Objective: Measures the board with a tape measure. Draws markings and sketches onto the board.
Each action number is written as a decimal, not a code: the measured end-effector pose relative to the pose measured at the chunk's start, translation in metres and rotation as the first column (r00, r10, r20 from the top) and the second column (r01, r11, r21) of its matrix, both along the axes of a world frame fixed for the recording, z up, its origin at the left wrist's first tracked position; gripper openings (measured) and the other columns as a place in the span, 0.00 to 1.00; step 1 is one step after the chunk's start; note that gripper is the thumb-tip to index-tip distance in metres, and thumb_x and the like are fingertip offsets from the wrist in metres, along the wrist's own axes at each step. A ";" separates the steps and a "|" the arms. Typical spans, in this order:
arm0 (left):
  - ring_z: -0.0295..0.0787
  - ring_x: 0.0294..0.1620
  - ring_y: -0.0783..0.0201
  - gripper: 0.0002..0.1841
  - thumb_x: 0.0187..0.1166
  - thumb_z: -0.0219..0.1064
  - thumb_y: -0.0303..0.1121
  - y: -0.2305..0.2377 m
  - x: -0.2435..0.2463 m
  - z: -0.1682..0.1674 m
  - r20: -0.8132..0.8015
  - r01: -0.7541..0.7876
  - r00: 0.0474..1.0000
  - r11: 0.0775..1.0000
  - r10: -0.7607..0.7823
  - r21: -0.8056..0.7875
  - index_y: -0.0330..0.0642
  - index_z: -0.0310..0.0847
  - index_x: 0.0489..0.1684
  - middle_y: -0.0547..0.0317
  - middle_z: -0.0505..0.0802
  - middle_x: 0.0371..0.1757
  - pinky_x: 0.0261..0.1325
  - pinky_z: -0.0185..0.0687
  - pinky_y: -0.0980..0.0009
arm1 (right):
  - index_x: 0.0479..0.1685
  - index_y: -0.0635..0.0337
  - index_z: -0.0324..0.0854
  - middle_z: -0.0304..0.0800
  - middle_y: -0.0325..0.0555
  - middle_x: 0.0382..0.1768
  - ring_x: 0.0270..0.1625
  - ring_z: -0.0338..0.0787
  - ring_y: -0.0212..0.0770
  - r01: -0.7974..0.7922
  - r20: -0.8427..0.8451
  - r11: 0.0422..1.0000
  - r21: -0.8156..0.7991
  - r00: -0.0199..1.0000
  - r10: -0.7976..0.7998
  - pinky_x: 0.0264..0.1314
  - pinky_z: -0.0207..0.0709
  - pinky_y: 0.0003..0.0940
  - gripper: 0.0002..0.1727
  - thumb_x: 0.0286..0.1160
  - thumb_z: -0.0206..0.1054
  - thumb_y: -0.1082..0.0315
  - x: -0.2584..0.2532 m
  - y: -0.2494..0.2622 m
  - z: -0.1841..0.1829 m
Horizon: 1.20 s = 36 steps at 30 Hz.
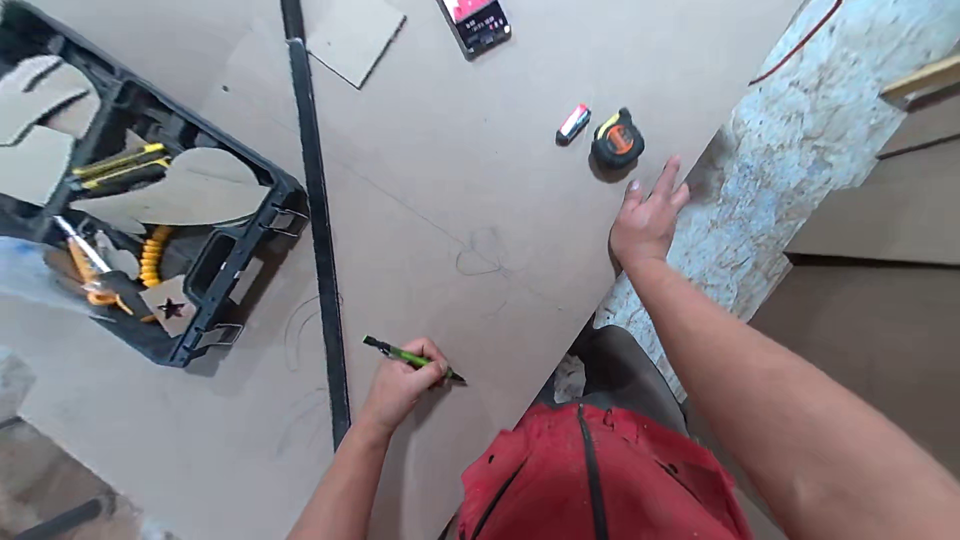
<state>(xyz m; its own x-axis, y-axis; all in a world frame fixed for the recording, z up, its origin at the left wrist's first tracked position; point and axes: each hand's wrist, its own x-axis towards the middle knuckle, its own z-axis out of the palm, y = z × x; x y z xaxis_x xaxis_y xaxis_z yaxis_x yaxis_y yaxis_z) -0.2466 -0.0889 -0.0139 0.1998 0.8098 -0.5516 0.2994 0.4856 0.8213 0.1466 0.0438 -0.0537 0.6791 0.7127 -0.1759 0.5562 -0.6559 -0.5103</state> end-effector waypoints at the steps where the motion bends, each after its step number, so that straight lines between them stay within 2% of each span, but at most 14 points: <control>1: 0.89 0.26 0.59 0.06 0.67 0.71 0.36 -0.007 0.005 0.001 -0.002 -0.044 0.999 0.999 0.044 -0.002 0.45 0.86 0.26 0.51 0.93 0.28 0.30 0.86 0.66 | 0.99 0.44 0.40 0.53 0.69 0.89 0.59 0.90 0.62 -0.003 -0.002 1.000 -0.008 1.000 0.003 0.54 0.87 0.56 0.40 0.90 0.47 0.45 0.000 0.001 0.001; 3: 0.89 0.26 0.59 0.05 0.67 0.69 0.34 -0.019 0.016 0.004 -0.004 -0.133 0.991 0.991 0.133 0.001 0.44 0.86 0.26 0.51 0.93 0.27 0.31 0.86 0.66 | 0.99 0.43 0.40 0.51 0.69 0.90 0.55 0.91 0.62 -0.011 -0.002 1.000 -0.029 1.000 0.011 0.51 0.87 0.57 0.40 0.89 0.48 0.45 0.001 -0.002 0.003; 6: 0.89 0.25 0.59 0.04 0.69 0.69 0.31 -0.034 0.030 0.004 0.038 -0.269 0.963 0.963 0.268 0.019 0.41 0.86 0.28 0.51 0.92 0.26 0.32 0.87 0.66 | 0.99 0.43 0.34 0.47 0.72 0.91 0.58 0.90 0.66 -0.132 -0.046 0.990 -0.051 0.990 0.130 0.54 0.86 0.62 0.42 0.89 0.47 0.43 0.015 -0.011 0.008; 9: 0.90 0.24 0.58 0.06 0.74 0.64 0.28 -0.052 0.052 0.005 0.046 -0.460 0.887 0.888 0.459 0.011 0.36 0.85 0.32 0.48 0.92 0.26 0.30 0.89 0.65 | 0.99 0.45 0.25 0.72 0.73 0.77 0.59 0.90 0.68 -0.435 -0.129 0.900 -0.026 0.894 0.429 0.59 0.83 0.69 0.46 0.90 0.48 0.42 0.055 -0.027 0.008; 11: 0.88 0.20 0.60 0.08 0.80 0.61 0.27 -0.057 0.072 0.004 0.033 -0.582 0.813 0.813 0.582 0.016 0.34 0.83 0.32 0.47 0.92 0.23 0.26 0.87 0.67 | 0.99 0.38 0.24 0.85 0.62 0.69 0.51 0.95 0.60 -0.627 -0.196 0.779 -0.003 0.764 0.615 0.56 0.86 0.68 0.45 0.91 0.49 0.43 0.093 -0.034 0.006; 13: 0.81 0.16 0.63 0.14 0.85 0.59 0.33 -0.056 0.089 0.007 -0.132 -0.617 0.778 0.787 0.614 0.021 0.36 0.80 0.26 0.54 0.87 0.18 0.22 0.80 0.67 | 0.99 0.32 0.34 0.86 0.53 0.70 0.52 0.96 0.51 -0.707 -0.298 0.706 0.035 0.667 0.683 0.59 0.88 0.63 0.42 0.90 0.55 0.47 0.130 -0.045 0.007; 15: 0.80 0.18 0.59 0.22 0.88 0.62 0.45 -0.046 0.099 0.017 -0.447 -0.558 0.746 0.830 0.494 -0.012 0.37 0.82 0.25 0.55 0.84 0.17 0.27 0.79 0.59 | 0.98 0.35 0.42 0.90 0.49 0.64 0.49 0.96 0.47 -0.718 -0.378 0.695 0.044 0.632 0.677 0.55 0.90 0.57 0.40 0.89 0.56 0.49 0.162 -0.056 0.008; 17: 0.86 0.30 0.47 0.29 0.84 0.64 0.57 -0.031 0.105 0.022 -0.689 -0.487 0.644 0.872 0.333 -0.034 0.36 0.86 0.28 0.46 0.88 0.24 0.39 0.80 0.41 | 0.97 0.45 0.45 0.91 0.50 0.61 0.47 0.97 0.46 -0.695 -0.470 0.719 -0.018 0.640 0.607 0.51 0.93 0.52 0.38 0.91 0.55 0.50 0.190 -0.065 0.003; 19: 0.90 0.46 0.37 0.28 0.81 0.67 0.59 -0.016 0.115 0.030 -0.826 -0.427 0.486 0.902 0.284 0.059 0.35 0.87 0.42 0.37 0.91 0.39 0.52 0.81 0.31 | 0.96 0.48 0.50 0.91 0.50 0.61 0.46 0.97 0.45 -0.680 -0.522 0.725 -0.110 0.660 0.540 0.49 0.93 0.50 0.37 0.91 0.55 0.50 0.214 -0.072 -0.006; 21: 0.84 0.67 0.35 0.29 0.80 0.69 0.53 0.006 0.127 0.044 -0.864 -0.344 0.391 0.921 0.316 0.182 0.35 0.82 0.66 0.35 0.89 0.62 0.70 0.76 0.32 | 0.93 0.50 0.56 0.92 0.50 0.61 0.47 0.97 0.45 -0.688 -0.535 0.707 -0.165 0.665 0.521 0.50 0.93 0.49 0.34 0.91 0.56 0.52 0.227 -0.070 -0.016; 22: 0.81 0.72 0.36 0.28 0.81 0.69 0.49 0.020 0.135 0.047 -0.862 -0.281 0.377 0.928 0.340 0.243 0.37 0.80 0.70 0.36 0.87 0.67 0.73 0.74 0.34 | 0.92 0.51 0.59 0.93 0.49 0.61 0.48 0.97 0.44 -0.691 -0.538 0.698 -0.186 0.666 0.516 0.51 0.92 0.49 0.33 0.91 0.56 0.52 0.229 -0.067 -0.018; 28: 0.85 0.72 0.49 0.21 0.82 0.67 0.42 0.136 0.229 0.033 -0.742 0.151 0.644 0.921 0.184 0.359 0.47 0.85 0.71 0.49 0.89 0.69 0.73 0.81 0.47 | 0.81 0.50 0.75 0.95 0.40 0.56 0.51 0.97 0.39 -0.706 -0.500 0.685 -0.178 0.665 0.555 0.56 0.91 0.46 0.26 0.92 0.52 0.50 0.218 -0.034 0.001; 33: 0.83 0.71 0.48 0.24 0.80 0.69 0.41 0.233 0.289 0.003 -0.668 0.241 0.737 0.887 0.097 0.395 0.56 0.81 0.77 0.49 0.87 0.67 0.68 0.84 0.48 | 0.75 0.48 0.81 0.97 0.33 0.52 0.50 0.96 0.33 -0.690 -0.444 0.720 -0.078 0.670 0.594 0.56 0.92 0.41 0.25 0.91 0.51 0.48 0.208 -0.023 0.023; 36: 0.85 0.65 0.50 0.15 0.82 0.67 0.42 0.258 0.299 -0.002 -0.698 0.313 0.714 0.863 0.061 0.396 0.50 0.91 0.61 0.51 0.90 0.57 0.64 0.85 0.51 | 0.72 0.49 0.83 0.98 0.33 0.50 0.49 0.97 0.34 -0.651 -0.450 0.759 0.010 0.675 0.585 0.54 0.93 0.40 0.24 0.91 0.51 0.50 0.212 -0.016 0.032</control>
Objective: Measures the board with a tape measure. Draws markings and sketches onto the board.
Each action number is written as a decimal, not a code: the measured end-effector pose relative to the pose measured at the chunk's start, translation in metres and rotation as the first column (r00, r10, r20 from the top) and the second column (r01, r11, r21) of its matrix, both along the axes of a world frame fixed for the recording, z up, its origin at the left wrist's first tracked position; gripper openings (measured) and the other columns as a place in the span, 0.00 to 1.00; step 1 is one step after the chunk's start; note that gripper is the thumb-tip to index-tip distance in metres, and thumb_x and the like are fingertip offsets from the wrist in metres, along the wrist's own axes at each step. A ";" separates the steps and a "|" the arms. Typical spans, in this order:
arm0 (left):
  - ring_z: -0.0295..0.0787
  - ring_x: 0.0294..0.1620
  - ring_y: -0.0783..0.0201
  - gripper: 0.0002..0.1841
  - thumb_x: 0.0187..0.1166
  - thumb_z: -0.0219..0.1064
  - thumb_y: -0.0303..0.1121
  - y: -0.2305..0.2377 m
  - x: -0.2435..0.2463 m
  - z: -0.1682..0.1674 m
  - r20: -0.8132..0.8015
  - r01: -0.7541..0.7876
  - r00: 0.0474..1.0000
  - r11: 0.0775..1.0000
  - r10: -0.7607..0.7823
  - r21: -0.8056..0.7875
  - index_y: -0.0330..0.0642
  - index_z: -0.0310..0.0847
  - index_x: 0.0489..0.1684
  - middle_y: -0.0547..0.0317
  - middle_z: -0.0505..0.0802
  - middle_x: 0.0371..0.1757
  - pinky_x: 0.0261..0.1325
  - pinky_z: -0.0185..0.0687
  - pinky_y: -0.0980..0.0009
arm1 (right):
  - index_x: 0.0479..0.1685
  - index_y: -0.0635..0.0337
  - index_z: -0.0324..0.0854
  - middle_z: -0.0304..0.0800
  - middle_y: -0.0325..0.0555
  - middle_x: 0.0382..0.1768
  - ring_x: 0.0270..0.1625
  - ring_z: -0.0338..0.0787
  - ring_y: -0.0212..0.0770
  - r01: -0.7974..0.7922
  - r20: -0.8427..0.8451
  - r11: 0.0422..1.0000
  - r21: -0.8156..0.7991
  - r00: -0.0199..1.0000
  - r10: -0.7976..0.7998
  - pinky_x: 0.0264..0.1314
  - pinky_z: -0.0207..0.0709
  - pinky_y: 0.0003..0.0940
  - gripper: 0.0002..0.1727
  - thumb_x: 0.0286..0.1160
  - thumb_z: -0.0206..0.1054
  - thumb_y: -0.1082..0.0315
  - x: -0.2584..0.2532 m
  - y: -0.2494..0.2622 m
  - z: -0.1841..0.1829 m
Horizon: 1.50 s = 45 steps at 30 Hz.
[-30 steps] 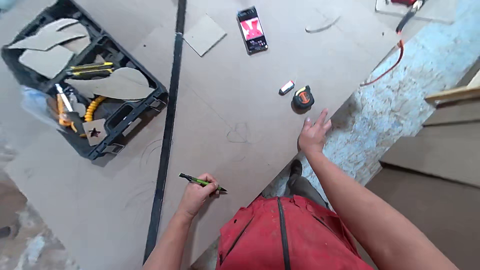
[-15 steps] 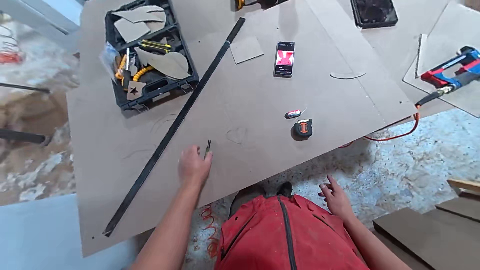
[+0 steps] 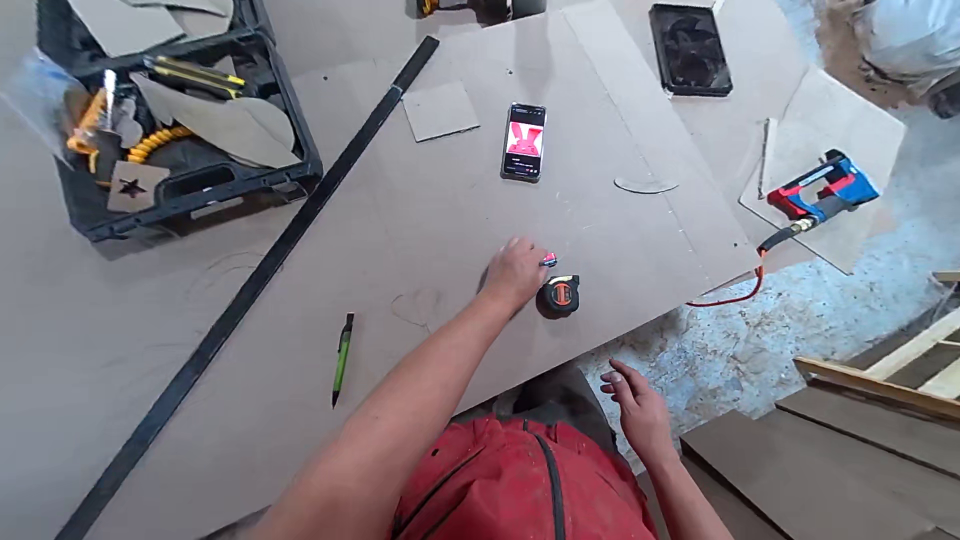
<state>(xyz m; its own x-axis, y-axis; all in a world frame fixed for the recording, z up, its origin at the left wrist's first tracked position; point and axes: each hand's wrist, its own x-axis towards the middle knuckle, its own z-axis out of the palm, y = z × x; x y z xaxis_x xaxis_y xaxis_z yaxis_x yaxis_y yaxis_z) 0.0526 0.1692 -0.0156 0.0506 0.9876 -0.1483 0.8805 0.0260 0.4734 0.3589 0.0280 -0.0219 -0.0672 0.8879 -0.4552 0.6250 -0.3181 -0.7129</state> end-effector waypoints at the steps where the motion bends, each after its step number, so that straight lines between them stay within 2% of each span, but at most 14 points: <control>1: 0.86 0.63 0.51 0.13 0.82 0.66 0.40 -0.002 0.000 0.003 0.001 -0.008 1.000 1.000 0.008 -0.002 0.47 0.92 0.54 0.51 0.91 0.54 0.63 0.85 0.51 | 0.72 0.50 0.83 0.98 0.35 0.50 0.49 0.97 0.35 0.003 -0.018 1.000 -0.003 1.000 -0.003 0.54 0.93 0.41 0.24 0.91 0.51 0.51 0.004 0.002 0.004; 4: 0.93 0.46 0.57 0.14 0.79 0.68 0.42 -0.033 -0.018 0.027 0.175 -0.256 0.949 0.965 0.262 -0.057 0.43 0.91 0.50 0.55 0.94 0.42 0.50 0.90 0.51 | 0.71 0.56 0.83 0.97 0.39 0.48 0.46 0.97 0.38 -0.044 -0.098 0.998 0.043 0.994 0.048 0.51 0.94 0.42 0.23 0.91 0.50 0.55 0.008 0.025 0.013; 5: 0.93 0.38 0.61 0.15 0.79 0.70 0.42 -0.051 -0.031 0.037 0.287 -0.390 0.869 0.915 0.403 -0.104 0.42 0.89 0.55 0.57 0.95 0.37 0.45 0.91 0.54 | 0.71 0.58 0.82 0.97 0.40 0.47 0.45 0.97 0.38 -0.092 -0.135 0.991 0.100 0.985 0.105 0.51 0.94 0.42 0.23 0.91 0.51 0.56 0.007 0.042 0.015; 8: 0.92 0.31 0.62 0.16 0.79 0.70 0.35 -0.142 -0.069 0.052 0.542 -0.681 0.496 0.692 0.678 -0.242 0.39 0.81 0.61 0.55 0.96 0.36 0.36 0.92 0.60 | 0.74 0.62 0.78 0.95 0.42 0.47 0.45 0.96 0.35 -0.331 -0.120 0.868 0.370 0.909 0.398 0.50 0.94 0.40 0.24 0.91 0.53 0.56 0.000 0.100 0.016; 10: 0.91 0.28 0.61 0.11 0.80 0.61 0.29 -0.207 -0.082 0.050 0.728 -0.762 0.278 0.605 0.626 -0.230 0.40 0.77 0.56 0.52 0.94 0.35 0.31 0.90 0.63 | 0.75 0.62 0.78 0.95 0.47 0.48 0.47 0.95 0.39 -0.481 -0.025 0.722 0.497 0.824 0.566 0.54 0.91 0.45 0.25 0.91 0.52 0.56 -0.022 0.148 0.016; 12: 0.92 0.29 0.64 0.11 0.77 0.54 0.29 -0.248 -0.079 0.044 0.860 -0.793 0.022 0.533 0.510 -0.296 0.51 0.77 0.51 0.57 0.93 0.34 0.34 0.91 0.66 | 0.77 0.61 0.76 0.93 0.53 0.53 0.53 0.94 0.47 -0.596 0.071 0.591 0.544 0.735 0.675 0.58 0.89 0.53 0.25 0.90 0.52 0.57 -0.061 0.196 0.013; 15: 0.91 0.31 0.63 0.16 0.76 0.57 0.25 -0.258 -0.051 0.037 0.843 -0.823 -0.212 0.375 0.494 -0.427 0.48 0.81 0.58 0.54 0.93 0.38 0.37 0.92 0.65 | 0.81 0.57 0.73 0.88 0.56 0.66 0.67 0.88 0.56 -0.694 0.199 0.459 0.555 0.647 0.736 0.68 0.82 0.59 0.27 0.88 0.54 0.56 -0.136 0.251 0.002; 17: 0.91 0.34 0.61 0.15 0.81 0.62 0.21 -0.241 -0.031 0.033 0.706 -0.859 -0.196 0.228 0.680 -0.458 0.38 0.79 0.64 0.50 0.93 0.44 0.42 0.92 0.63 | 0.87 0.51 0.68 0.77 0.56 0.80 0.81 0.78 0.58 -0.755 0.310 0.390 0.527 0.598 0.739 0.81 0.69 0.62 0.31 0.85 0.54 0.53 -0.175 0.272 -0.013; 20: 0.92 0.34 0.61 0.14 0.80 0.71 0.29 -0.211 -0.019 0.022 0.343 -0.947 0.013 0.122 0.939 -0.298 0.38 0.86 0.61 0.52 0.95 0.45 0.40 0.92 0.60 | 0.87 0.46 0.70 0.68 0.45 0.88 0.91 0.64 0.51 -0.812 0.484 0.279 0.513 0.542 0.687 0.91 0.53 0.58 0.33 0.86 0.45 0.47 -0.206 0.284 -0.039; 23: 0.94 0.45 0.62 0.14 0.83 0.68 0.37 -0.196 -0.017 0.015 0.121 -0.973 0.174 0.190 0.977 -0.133 0.43 0.87 0.62 0.55 0.96 0.49 0.53 0.90 0.54 | 0.85 0.43 0.72 0.66 0.42 0.90 0.93 0.59 0.47 -0.825 0.506 0.277 0.493 0.531 0.679 0.93 0.50 0.57 0.32 0.86 0.43 0.46 -0.210 0.285 -0.040; 29: 0.95 0.42 0.57 0.13 0.82 0.65 0.34 -0.191 -0.011 0.001 -0.044 -0.932 0.353 0.356 0.934 0.066 0.37 0.90 0.56 0.49 0.96 0.46 0.48 0.92 0.54 | 0.87 0.42 0.71 0.65 0.40 0.90 0.94 0.58 0.46 -0.825 0.513 0.276 0.493 0.532 0.674 0.94 0.48 0.54 0.33 0.86 0.42 0.46 -0.209 0.285 -0.040; 34: 0.95 0.38 0.54 0.12 0.81 0.64 0.32 -0.179 -0.012 0.004 -0.144 -0.913 0.373 0.391 0.917 0.120 0.36 0.89 0.52 0.48 0.95 0.41 0.44 0.92 0.52 | 0.86 0.43 0.71 0.65 0.41 0.90 0.94 0.58 0.46 -0.825 0.509 0.276 0.493 0.531 0.677 0.94 0.48 0.55 0.33 0.85 0.42 0.46 -0.209 0.284 -0.041; 40: 0.96 0.42 0.52 0.12 0.83 0.61 0.31 -0.183 -0.009 -0.002 -0.247 -0.836 0.467 0.515 0.849 0.188 0.35 0.90 0.48 0.47 0.95 0.41 0.46 0.92 0.52 | 0.86 0.43 0.71 0.65 0.41 0.90 0.94 0.58 0.47 -0.822 0.511 0.275 0.498 0.534 0.673 0.94 0.48 0.55 0.33 0.85 0.42 0.46 -0.209 0.286 -0.040; 45: 0.95 0.44 0.50 0.13 0.85 0.59 0.32 -0.184 -0.006 -0.003 -0.251 -0.846 0.455 0.503 0.854 0.177 0.34 0.89 0.51 0.45 0.95 0.43 0.49 0.91 0.51 | 0.86 0.43 0.71 0.65 0.40 0.90 0.94 0.58 0.46 -0.822 0.514 0.274 0.498 0.535 0.670 0.94 0.48 0.55 0.33 0.85 0.42 0.47 -0.210 0.285 -0.041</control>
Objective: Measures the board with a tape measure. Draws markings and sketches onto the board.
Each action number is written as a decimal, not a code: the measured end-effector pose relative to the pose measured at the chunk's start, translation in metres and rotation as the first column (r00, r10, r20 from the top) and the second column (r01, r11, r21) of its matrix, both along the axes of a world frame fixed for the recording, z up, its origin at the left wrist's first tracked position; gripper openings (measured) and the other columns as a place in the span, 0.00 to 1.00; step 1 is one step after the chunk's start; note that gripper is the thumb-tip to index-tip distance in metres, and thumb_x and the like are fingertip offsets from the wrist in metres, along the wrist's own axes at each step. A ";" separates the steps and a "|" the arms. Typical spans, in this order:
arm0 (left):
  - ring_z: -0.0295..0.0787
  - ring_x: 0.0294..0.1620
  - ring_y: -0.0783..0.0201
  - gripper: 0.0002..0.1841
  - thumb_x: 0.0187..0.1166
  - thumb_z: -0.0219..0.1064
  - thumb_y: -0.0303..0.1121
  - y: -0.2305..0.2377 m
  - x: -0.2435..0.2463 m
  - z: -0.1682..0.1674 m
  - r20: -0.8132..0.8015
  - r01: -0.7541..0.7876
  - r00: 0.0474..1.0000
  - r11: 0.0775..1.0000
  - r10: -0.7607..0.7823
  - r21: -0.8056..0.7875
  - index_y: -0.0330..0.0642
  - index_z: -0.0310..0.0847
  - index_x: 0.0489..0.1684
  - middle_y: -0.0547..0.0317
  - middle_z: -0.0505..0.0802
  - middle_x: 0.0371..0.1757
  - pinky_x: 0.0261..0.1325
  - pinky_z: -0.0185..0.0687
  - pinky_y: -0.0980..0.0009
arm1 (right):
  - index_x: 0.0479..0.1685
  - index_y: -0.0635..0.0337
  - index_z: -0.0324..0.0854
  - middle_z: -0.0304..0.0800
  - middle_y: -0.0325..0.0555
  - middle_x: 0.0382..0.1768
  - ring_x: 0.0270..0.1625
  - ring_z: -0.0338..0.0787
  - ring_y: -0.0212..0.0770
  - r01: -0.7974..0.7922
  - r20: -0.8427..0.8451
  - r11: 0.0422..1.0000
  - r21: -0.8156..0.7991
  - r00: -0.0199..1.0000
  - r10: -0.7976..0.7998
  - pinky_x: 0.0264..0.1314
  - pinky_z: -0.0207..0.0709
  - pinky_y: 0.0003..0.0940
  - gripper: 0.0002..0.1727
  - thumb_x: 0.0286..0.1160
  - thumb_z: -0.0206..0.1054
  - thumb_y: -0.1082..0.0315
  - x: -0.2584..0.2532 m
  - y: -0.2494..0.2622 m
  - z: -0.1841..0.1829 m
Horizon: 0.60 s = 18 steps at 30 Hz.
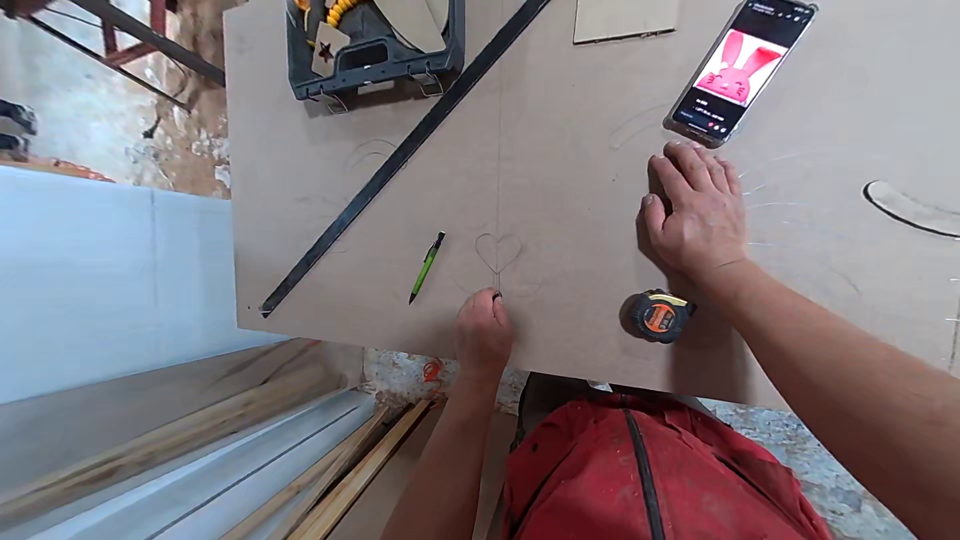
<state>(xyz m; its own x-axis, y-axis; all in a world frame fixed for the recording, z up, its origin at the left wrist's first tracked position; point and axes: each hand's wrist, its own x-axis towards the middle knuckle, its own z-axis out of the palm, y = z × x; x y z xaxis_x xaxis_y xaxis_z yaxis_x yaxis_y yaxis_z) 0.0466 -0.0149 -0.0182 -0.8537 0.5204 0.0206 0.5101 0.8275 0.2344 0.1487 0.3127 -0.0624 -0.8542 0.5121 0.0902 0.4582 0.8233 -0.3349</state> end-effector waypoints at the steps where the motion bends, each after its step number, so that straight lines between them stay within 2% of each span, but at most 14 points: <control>1: 0.95 0.43 0.49 0.13 0.85 0.59 0.31 0.002 -0.002 -0.001 -0.006 0.010 1.000 1.000 -0.010 0.005 0.34 0.89 0.51 0.44 0.95 0.43 0.48 0.91 0.50 | 0.86 0.43 0.70 0.65 0.40 0.90 0.94 0.58 0.46 0.000 0.003 1.000 0.005 1.000 0.000 0.94 0.48 0.55 0.33 0.85 0.42 0.47 0.000 0.001 0.000; 6: 0.95 0.41 0.51 0.13 0.84 0.59 0.31 0.007 -0.010 0.002 -0.012 0.021 1.000 1.000 -0.021 0.002 0.34 0.89 0.49 0.46 0.95 0.41 0.46 0.91 0.51 | 0.87 0.43 0.70 0.64 0.41 0.91 0.94 0.57 0.46 -0.003 0.000 1.000 -0.006 1.000 0.003 0.94 0.47 0.55 0.33 0.86 0.42 0.46 0.002 -0.001 -0.001; 10: 0.96 0.44 0.49 0.12 0.84 0.60 0.30 0.000 -0.004 0.004 0.012 0.038 0.999 0.999 -0.038 -0.013 0.33 0.90 0.50 0.44 0.95 0.43 0.49 0.92 0.49 | 0.87 0.43 0.70 0.65 0.41 0.90 0.94 0.58 0.46 0.000 -0.002 1.000 0.005 1.000 0.000 0.94 0.48 0.55 0.33 0.85 0.42 0.46 0.001 0.000 -0.001; 14: 0.96 0.43 0.52 0.13 0.84 0.59 0.31 0.003 -0.009 0.000 -0.021 0.038 0.999 0.999 -0.037 0.017 0.34 0.90 0.49 0.46 0.95 0.42 0.48 0.92 0.52 | 0.87 0.43 0.70 0.64 0.42 0.91 0.94 0.58 0.48 0.000 0.005 1.000 -0.011 1.000 0.000 0.94 0.48 0.56 0.34 0.85 0.42 0.45 0.001 -0.001 -0.003; 18: 0.96 0.46 0.51 0.13 0.85 0.59 0.31 -0.004 -0.004 0.000 0.016 0.048 0.999 0.999 -0.048 0.000 0.35 0.90 0.50 0.46 0.96 0.44 0.51 0.92 0.50 | 0.87 0.44 0.70 0.64 0.42 0.91 0.94 0.58 0.47 -0.002 -0.003 1.000 0.003 1.000 0.002 0.94 0.48 0.56 0.34 0.85 0.41 0.45 0.001 -0.001 -0.001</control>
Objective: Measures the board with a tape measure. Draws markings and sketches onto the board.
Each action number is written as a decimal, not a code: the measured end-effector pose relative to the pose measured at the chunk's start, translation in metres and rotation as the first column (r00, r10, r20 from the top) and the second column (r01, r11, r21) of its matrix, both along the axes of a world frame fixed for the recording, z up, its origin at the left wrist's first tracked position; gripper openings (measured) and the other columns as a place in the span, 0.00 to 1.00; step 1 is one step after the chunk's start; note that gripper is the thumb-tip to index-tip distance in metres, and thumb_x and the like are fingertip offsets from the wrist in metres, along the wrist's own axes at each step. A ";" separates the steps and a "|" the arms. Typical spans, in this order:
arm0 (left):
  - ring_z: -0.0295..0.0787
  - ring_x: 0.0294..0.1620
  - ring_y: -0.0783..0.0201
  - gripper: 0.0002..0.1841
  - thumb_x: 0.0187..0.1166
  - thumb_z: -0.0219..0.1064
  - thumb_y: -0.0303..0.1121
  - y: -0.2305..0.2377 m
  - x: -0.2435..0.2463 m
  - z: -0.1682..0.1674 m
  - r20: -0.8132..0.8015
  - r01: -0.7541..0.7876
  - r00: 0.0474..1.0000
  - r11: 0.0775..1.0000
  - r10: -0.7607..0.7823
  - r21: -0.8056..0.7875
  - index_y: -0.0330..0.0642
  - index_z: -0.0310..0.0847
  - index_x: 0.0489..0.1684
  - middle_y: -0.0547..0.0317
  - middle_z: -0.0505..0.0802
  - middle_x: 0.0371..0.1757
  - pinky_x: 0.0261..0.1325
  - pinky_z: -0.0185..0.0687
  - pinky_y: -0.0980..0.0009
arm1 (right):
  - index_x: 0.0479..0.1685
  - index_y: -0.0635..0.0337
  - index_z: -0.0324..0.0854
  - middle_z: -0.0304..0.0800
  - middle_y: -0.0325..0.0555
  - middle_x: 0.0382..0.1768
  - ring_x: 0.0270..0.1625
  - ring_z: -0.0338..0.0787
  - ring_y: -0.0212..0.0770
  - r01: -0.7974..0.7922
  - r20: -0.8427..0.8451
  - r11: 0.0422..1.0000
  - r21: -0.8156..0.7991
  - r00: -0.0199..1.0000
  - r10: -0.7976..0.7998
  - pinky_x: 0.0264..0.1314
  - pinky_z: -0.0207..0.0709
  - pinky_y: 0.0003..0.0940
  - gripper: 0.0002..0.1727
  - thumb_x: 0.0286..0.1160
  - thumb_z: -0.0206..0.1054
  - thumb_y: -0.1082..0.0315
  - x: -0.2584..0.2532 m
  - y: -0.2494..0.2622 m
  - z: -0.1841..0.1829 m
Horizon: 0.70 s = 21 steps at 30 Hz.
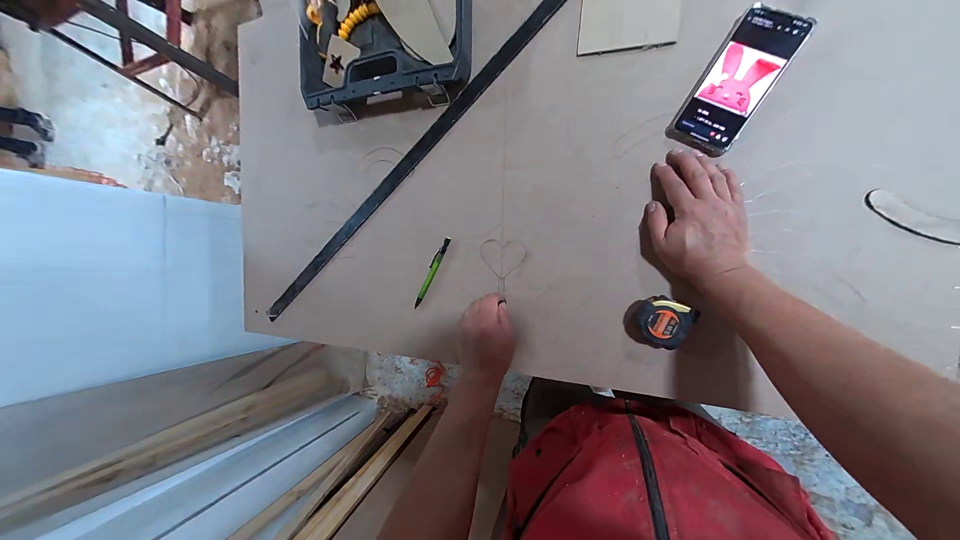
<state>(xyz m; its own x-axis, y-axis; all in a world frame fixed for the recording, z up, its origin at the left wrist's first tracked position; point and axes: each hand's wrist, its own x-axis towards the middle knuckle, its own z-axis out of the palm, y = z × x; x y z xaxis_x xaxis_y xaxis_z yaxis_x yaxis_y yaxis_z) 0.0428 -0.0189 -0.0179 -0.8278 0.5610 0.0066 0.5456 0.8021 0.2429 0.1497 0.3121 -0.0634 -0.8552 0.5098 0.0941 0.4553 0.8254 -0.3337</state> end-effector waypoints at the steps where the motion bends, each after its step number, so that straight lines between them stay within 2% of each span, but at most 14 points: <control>1: 0.96 0.46 0.50 0.13 0.85 0.59 0.31 0.003 -0.002 -0.002 -0.015 0.002 1.000 1.000 -0.002 0.002 0.35 0.90 0.50 0.46 0.96 0.44 0.51 0.92 0.50 | 0.87 0.43 0.70 0.64 0.41 0.91 0.94 0.58 0.47 0.004 0.001 1.000 0.008 1.000 -0.004 0.94 0.49 0.55 0.34 0.85 0.41 0.45 0.000 0.001 -0.001; 4: 0.96 0.45 0.51 0.13 0.84 0.58 0.31 0.007 -0.005 -0.007 -0.069 -0.010 0.998 1.000 0.011 0.025 0.36 0.90 0.49 0.47 0.96 0.44 0.49 0.92 0.51 | 0.87 0.42 0.69 0.64 0.41 0.91 0.94 0.57 0.47 0.003 0.019 1.000 -0.001 1.000 -0.003 0.94 0.48 0.56 0.34 0.85 0.41 0.45 -0.001 0.000 -0.001; 8: 0.96 0.47 0.51 0.13 0.85 0.59 0.30 0.002 -0.001 -0.002 -0.018 -0.013 1.000 0.999 0.014 0.036 0.35 0.90 0.51 0.46 0.96 0.45 0.53 0.91 0.51 | 0.87 0.43 0.70 0.64 0.42 0.90 0.94 0.57 0.47 0.003 0.006 1.000 0.000 1.000 -0.003 0.94 0.48 0.56 0.33 0.85 0.42 0.46 -0.001 0.000 0.001; 13: 0.95 0.44 0.54 0.13 0.85 0.59 0.32 0.007 -0.009 -0.008 -0.074 -0.005 0.997 0.997 0.011 0.077 0.37 0.90 0.50 0.49 0.96 0.42 0.49 0.92 0.54 | 0.88 0.43 0.69 0.64 0.41 0.91 0.94 0.57 0.46 0.006 0.025 1.000 -0.003 1.000 -0.006 0.94 0.47 0.55 0.34 0.85 0.41 0.46 -0.001 0.000 0.000; 18: 0.96 0.45 0.53 0.12 0.85 0.61 0.32 -0.008 -0.005 0.001 0.032 -0.072 0.997 0.994 0.069 0.084 0.37 0.91 0.51 0.48 0.96 0.45 0.51 0.92 0.52 | 0.88 0.42 0.69 0.64 0.40 0.91 0.95 0.56 0.46 0.008 0.030 1.000 0.001 0.999 -0.008 0.94 0.48 0.55 0.33 0.85 0.42 0.45 -0.001 0.001 0.003; 21: 0.95 0.44 0.55 0.12 0.85 0.61 0.32 -0.004 -0.011 0.004 0.018 -0.073 0.997 0.989 0.072 0.129 0.37 0.91 0.52 0.48 0.96 0.45 0.50 0.92 0.54 | 0.87 0.42 0.69 0.63 0.40 0.91 0.94 0.57 0.46 0.011 0.035 1.000 -0.001 0.999 -0.011 0.94 0.48 0.54 0.33 0.85 0.41 0.46 -0.001 0.001 0.001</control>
<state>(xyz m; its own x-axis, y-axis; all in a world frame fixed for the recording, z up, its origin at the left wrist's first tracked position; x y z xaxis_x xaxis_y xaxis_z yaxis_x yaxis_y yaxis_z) 0.0318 -0.0228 -0.0134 -0.8667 0.4947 0.0643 0.4834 0.8007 0.3538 0.1489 0.3132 -0.0622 -0.8524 0.5190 0.0640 0.4754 0.8201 -0.3184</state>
